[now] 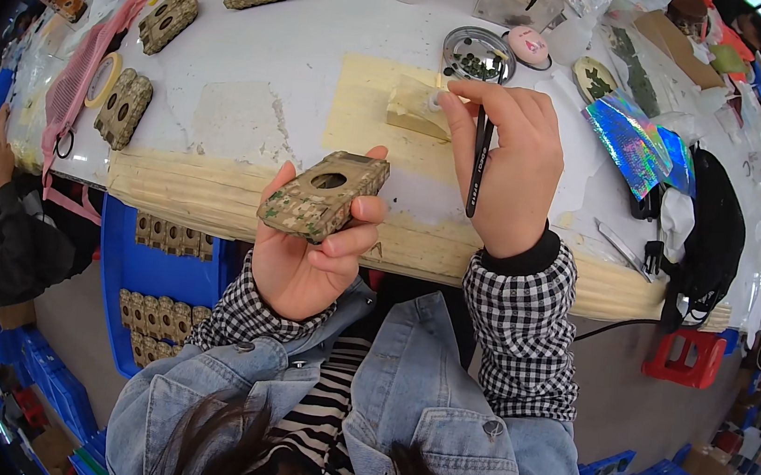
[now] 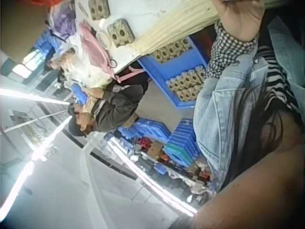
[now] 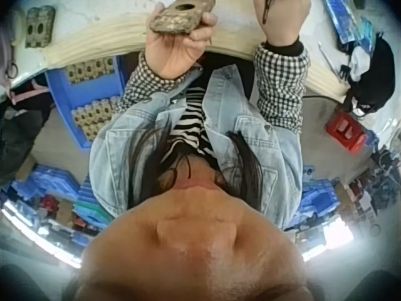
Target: Assembling small plastic parts onto a toy tank body using tweezers in a factory setting.
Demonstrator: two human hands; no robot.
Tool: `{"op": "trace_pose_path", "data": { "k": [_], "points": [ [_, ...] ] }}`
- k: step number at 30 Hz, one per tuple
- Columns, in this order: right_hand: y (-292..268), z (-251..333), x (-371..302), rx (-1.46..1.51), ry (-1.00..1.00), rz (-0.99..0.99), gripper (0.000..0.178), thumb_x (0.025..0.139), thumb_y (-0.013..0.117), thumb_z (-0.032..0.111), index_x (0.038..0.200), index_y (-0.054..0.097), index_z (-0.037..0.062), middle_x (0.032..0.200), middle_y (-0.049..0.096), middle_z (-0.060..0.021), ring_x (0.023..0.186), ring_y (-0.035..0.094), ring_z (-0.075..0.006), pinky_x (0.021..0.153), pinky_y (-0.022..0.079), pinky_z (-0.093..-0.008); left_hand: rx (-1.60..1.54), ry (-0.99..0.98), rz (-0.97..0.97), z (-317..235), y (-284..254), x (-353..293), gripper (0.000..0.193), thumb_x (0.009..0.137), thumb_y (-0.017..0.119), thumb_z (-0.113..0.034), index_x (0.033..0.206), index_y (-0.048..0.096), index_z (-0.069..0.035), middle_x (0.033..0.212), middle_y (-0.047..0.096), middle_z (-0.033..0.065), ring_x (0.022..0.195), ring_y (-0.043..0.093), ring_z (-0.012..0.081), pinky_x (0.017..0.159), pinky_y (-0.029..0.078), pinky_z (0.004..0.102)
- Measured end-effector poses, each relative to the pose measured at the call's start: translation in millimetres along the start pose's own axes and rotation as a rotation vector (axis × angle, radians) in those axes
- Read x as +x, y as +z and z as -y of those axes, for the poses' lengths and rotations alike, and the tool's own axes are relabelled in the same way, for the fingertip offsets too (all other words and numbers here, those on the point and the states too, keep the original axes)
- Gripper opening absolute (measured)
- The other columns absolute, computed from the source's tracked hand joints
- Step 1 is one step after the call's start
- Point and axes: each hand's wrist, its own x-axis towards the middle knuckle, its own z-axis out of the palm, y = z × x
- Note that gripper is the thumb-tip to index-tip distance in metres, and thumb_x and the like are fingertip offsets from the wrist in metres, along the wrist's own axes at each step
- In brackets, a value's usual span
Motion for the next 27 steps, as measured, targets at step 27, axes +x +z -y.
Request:
{"op": "trace_pose_path", "data": {
  "k": [27],
  "points": [
    [-23, 58, -27, 0.833, 0.330, 0.185, 0.003, 0.087, 0.055, 0.003, 0.087, 0.055, 0.0002, 0.080, 0.053, -0.0068, 0.067, 0.053, -0.0113, 0.060, 0.042, -0.0224, -0.067, -0.071, -0.021, 13, -4, -1, 0.058, 0.092, 0.029, -0.052, 0.136, 0.031, -0.013, 0.107, 0.046, 0.0141, 0.077, 0.047, 0.0188, 0.061, 0.045, 0.0236]
  ]
}}
